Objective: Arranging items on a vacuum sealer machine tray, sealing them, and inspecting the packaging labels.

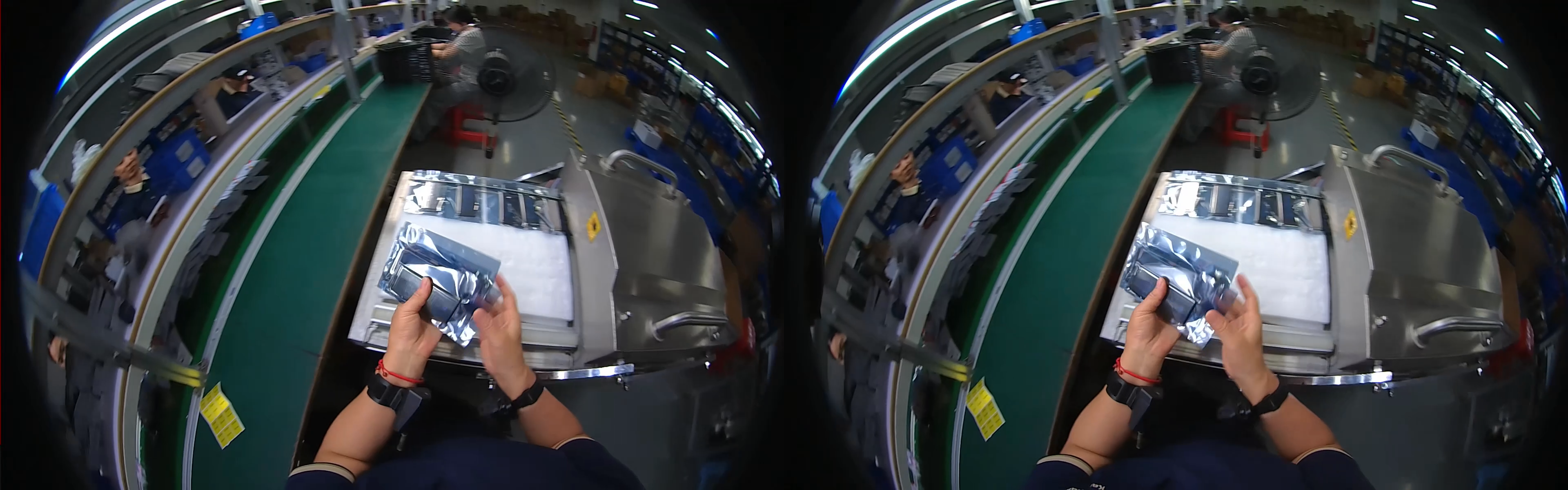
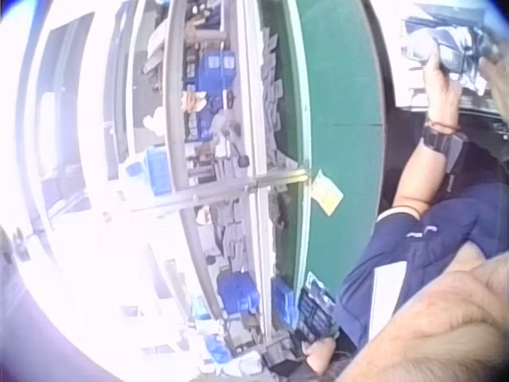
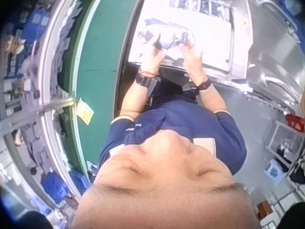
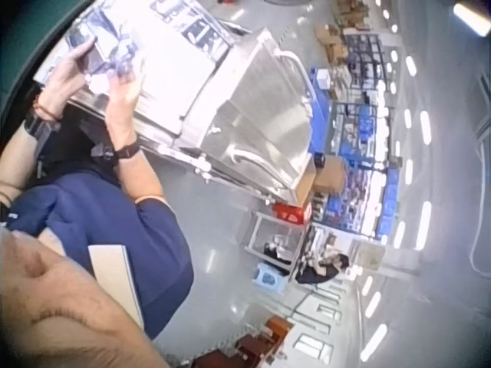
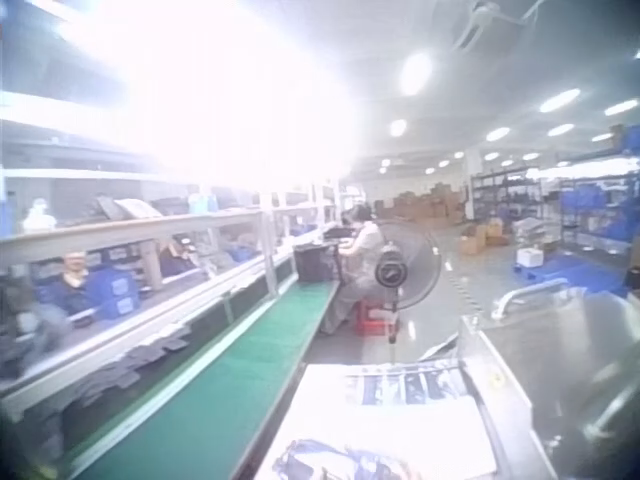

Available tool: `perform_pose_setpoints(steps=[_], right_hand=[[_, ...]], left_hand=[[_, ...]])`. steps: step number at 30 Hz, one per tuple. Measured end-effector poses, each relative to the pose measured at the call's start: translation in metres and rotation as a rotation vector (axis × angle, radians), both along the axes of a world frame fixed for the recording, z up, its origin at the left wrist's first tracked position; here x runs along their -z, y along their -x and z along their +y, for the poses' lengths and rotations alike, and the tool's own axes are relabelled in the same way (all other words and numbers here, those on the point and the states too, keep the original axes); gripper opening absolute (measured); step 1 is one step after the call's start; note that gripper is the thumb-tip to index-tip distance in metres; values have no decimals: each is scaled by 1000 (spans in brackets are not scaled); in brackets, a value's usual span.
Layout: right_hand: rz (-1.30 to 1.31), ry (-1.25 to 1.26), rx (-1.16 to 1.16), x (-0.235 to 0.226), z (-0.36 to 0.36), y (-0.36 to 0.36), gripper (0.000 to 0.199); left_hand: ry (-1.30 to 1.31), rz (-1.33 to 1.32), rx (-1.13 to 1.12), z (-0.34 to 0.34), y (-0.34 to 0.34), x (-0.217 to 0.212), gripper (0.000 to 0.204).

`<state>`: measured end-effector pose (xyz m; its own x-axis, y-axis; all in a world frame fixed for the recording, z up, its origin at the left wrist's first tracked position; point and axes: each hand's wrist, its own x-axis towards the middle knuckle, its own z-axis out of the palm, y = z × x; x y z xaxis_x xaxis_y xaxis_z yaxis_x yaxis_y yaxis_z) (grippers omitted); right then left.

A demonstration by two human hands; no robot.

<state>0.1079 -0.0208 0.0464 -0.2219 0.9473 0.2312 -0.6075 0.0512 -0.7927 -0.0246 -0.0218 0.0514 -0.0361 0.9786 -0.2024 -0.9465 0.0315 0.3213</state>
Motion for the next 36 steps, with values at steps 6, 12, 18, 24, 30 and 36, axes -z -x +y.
perform_pose_setpoints(steps=[6, 12, 18, 24, 30, 36], right_hand=[[299, 351, -215, 13, -44, 71, 30], [220, 234, -474, -23, -41, 85, 35], [-34, -63, -845, -51, -27, 92, 54], [-396, -138, -945, -45, -33, 96, 41], [-306, -67, -928, -35, -35, 90, 47], [-298, -88, -905, -31, -34, 82, 48]], left_hand=[[-97, 268, -269, -56, 9, -22, 27], [-252, 612, -349, -132, 41, -27, 53], [-449, 220, 175, -199, 87, -5, 111], [-337, 127, 81, -229, 96, 18, 94], [57, 479, 89, -220, 75, -24, 56], [83, 493, 90, -222, 69, -22, 55]])
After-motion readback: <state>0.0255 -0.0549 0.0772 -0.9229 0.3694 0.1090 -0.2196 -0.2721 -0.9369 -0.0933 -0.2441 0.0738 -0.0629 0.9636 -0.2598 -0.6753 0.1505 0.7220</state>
